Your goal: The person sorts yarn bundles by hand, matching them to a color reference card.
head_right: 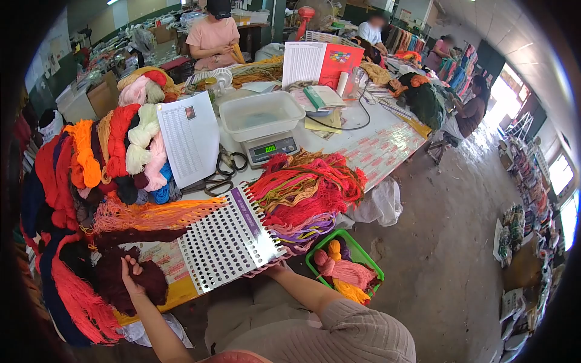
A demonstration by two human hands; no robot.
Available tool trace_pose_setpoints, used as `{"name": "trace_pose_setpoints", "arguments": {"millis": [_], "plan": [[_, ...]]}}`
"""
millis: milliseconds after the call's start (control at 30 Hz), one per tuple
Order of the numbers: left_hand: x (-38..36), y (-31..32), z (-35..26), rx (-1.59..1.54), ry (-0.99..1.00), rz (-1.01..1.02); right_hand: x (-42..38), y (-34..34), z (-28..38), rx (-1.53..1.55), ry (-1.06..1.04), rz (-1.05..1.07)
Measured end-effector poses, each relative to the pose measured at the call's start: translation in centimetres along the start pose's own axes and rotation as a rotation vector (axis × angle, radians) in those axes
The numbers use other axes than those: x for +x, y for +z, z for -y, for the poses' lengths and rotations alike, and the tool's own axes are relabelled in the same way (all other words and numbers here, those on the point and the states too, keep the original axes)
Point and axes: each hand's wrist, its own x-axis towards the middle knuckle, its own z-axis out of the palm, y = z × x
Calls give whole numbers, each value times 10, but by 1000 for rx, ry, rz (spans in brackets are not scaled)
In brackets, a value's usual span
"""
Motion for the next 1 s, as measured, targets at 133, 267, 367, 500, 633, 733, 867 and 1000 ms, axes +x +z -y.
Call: {"name": "trace_pose_setpoints", "arguments": {"millis": [133, 267, 367, 500, 633, 733, 867, 1000], "plan": [[0, 1, 0, 32, 17, 0, -3, 0, 0, -2, -1, -2], [1, -4, 0, 32, 4, 12, -6, 1, 1, 1, -1, 2], [0, 0, 0, 24, 9, -45, -5, 2, 3, 8, 5, 6], [1, -4, 0, 12, 6, 11, -5, 1, -2, -1, -10, 14], [1, -6, -1, 25, 8, 8, -6, -1, -2, -1, -15, 26], [3, -9, 1, 25, 18, 18, -5, 0, -4, -4, -21, 21], [4, -8, 2, 14, 8, 25, -3, 0, -3, -7, -27, 26], [2, -6, 1, 13, 9, 25, -4, 1, 0, -3, -27, 31]]}}
